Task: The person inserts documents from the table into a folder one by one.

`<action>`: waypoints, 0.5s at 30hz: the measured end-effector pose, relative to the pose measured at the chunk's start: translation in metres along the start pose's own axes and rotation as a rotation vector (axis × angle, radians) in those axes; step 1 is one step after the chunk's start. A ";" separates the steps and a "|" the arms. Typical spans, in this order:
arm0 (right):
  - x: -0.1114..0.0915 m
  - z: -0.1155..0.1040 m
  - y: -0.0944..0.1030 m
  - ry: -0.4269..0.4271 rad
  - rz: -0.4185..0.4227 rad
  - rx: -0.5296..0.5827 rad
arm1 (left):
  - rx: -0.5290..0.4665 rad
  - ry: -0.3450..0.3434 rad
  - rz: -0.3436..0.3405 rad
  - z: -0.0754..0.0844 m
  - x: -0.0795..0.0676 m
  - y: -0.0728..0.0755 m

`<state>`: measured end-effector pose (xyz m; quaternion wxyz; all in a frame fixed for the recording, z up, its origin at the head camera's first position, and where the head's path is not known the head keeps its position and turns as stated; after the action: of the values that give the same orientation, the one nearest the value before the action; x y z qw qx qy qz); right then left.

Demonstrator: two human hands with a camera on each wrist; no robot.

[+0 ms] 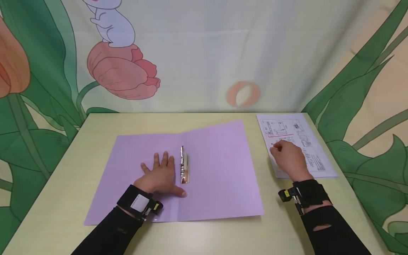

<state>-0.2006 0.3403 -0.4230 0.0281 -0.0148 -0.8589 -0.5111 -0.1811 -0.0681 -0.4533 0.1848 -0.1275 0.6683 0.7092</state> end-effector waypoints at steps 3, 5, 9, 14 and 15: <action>-0.005 0.039 0.014 -0.099 -0.035 -0.115 | -0.002 0.001 -0.014 0.002 0.000 0.001; -0.009 0.064 0.025 -0.167 -0.034 -0.154 | -0.008 -0.003 -0.020 0.003 0.000 0.002; -0.018 0.103 0.039 -0.220 -0.028 -0.182 | -0.020 0.002 -0.031 0.002 -0.001 0.004; -0.027 0.126 0.040 -0.314 -0.114 -0.191 | -0.030 0.003 -0.043 0.000 -0.002 0.006; -0.028 0.127 0.040 -0.326 -0.127 -0.196 | -0.032 0.001 -0.043 -0.001 -0.002 0.007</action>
<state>-0.1751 0.4711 -0.4504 -0.1451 -0.0457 -0.7976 -0.5837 -0.1823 -0.0692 -0.4466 0.1975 -0.1453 0.6540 0.7156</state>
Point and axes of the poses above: each hand's wrist, its own x-axis towards the middle knuckle, its own y-axis out of the back of the hand, z = x × y, the point moved 2 cm from there along x, towards the middle knuckle, and after that the axes turned 7 degrees about y, right-handed, at the moved point
